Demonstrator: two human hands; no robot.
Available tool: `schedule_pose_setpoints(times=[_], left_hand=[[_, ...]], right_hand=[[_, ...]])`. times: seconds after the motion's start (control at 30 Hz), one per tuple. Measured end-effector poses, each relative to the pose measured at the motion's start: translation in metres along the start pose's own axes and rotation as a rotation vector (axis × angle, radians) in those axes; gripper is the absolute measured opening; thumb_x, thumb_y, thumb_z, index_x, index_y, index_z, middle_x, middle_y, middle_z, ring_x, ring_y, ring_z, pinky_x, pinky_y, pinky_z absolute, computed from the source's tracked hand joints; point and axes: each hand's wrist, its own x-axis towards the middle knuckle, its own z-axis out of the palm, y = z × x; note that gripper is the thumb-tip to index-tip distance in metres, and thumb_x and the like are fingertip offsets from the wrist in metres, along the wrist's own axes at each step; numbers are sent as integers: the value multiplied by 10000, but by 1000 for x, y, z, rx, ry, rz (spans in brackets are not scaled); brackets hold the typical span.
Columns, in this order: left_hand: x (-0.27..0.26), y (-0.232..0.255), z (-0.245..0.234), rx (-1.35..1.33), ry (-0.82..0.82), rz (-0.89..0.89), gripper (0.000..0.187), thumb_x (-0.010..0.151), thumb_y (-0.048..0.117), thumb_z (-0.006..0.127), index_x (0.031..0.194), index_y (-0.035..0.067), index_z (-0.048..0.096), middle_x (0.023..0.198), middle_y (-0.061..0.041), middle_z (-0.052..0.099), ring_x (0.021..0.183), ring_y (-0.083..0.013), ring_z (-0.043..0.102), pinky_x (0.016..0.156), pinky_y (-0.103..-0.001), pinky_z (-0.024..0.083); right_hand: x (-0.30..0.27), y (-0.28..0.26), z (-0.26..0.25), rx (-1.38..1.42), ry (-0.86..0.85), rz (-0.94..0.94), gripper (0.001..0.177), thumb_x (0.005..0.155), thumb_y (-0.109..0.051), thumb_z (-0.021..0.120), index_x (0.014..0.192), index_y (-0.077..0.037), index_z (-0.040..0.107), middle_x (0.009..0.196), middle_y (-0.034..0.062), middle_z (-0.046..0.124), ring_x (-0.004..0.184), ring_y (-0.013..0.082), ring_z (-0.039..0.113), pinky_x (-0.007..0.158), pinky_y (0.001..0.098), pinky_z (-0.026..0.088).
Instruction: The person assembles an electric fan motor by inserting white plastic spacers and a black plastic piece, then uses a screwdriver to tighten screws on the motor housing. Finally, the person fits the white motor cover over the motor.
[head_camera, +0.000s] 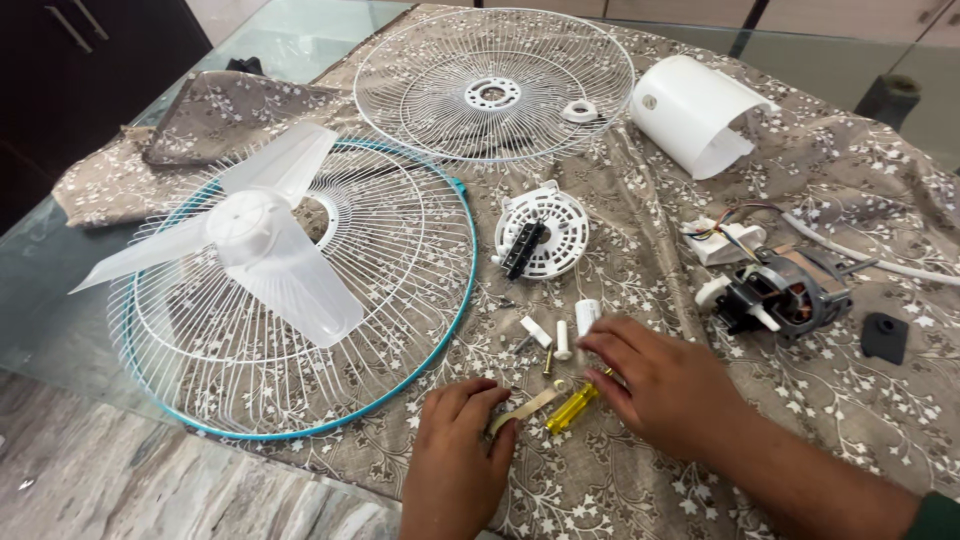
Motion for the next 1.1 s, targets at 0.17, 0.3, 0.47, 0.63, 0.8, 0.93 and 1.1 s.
schedule_pose_setpoints(times=[0.17, 0.3, 0.47, 0.63, 0.8, 0.93, 1.1], left_hand=[[1, 1, 0, 5, 2, 28, 294, 818, 186, 785, 1093, 91, 744, 1167, -62, 695, 1168, -276, 594, 981, -404, 482], [0, -1, -1, -3, 48, 66, 272, 819, 150, 763, 1081, 79, 743, 1163, -82, 698, 1149, -293, 606, 979, -413, 484], [-3, -2, -3, -28, 140, 19, 383, 779, 23, 666, 1154, 78, 724, 1178, -125, 686, 1083, -291, 660, 900, -405, 539], [-4, -3, -3, -126, 152, -136, 430, 793, -16, 586, 1190, 102, 704, 1173, -107, 711, 974, -252, 736, 805, -371, 587], [-3, -7, -2, -148, 164, -81, 339, 820, 41, 649, 1152, 82, 704, 1127, -121, 727, 989, -268, 741, 855, -378, 579], [0, -13, -2, -111, 106, -10, 331, 781, 108, 716, 1111, 88, 720, 1132, -113, 734, 1038, -284, 731, 902, -389, 566], [6, -8, 0, 9, -13, -43, 337, 759, 180, 785, 1092, 137, 753, 1191, -81, 715, 1163, -291, 640, 990, -424, 485]], right_hand=[[24, -8, 1, -51, -105, 12, 515, 929, -358, 599, 1419, -197, 585, 1457, 77, 543, 917, 229, 732, 663, 353, 607], [31, -12, 9, -97, -98, 16, 572, 900, -364, 616, 1443, -189, 577, 1436, 76, 567, 1001, 280, 711, 704, 422, 606], [28, -2, 18, -49, -108, 43, 459, 917, -415, 624, 1342, -243, 623, 1313, -12, 648, 967, 194, 726, 770, 353, 614], [24, 1, 8, 55, -248, 151, 561, 906, -479, 640, 1421, -289, 524, 1348, -21, 617, 871, 148, 735, 786, 320, 608], [0, 12, -21, 155, -212, 357, 659, 882, -558, 688, 1481, -384, 474, 1260, -40, 653, 815, 134, 749, 749, 308, 632], [-44, 35, -26, 125, -118, 245, 664, 822, -521, 728, 1435, -334, 552, 1375, -15, 630, 864, 180, 744, 746, 347, 631], [-115, 79, -31, 105, 51, 169, 461, 778, -441, 739, 1196, -248, 717, 1258, 21, 731, 960, 180, 748, 767, 343, 629]])
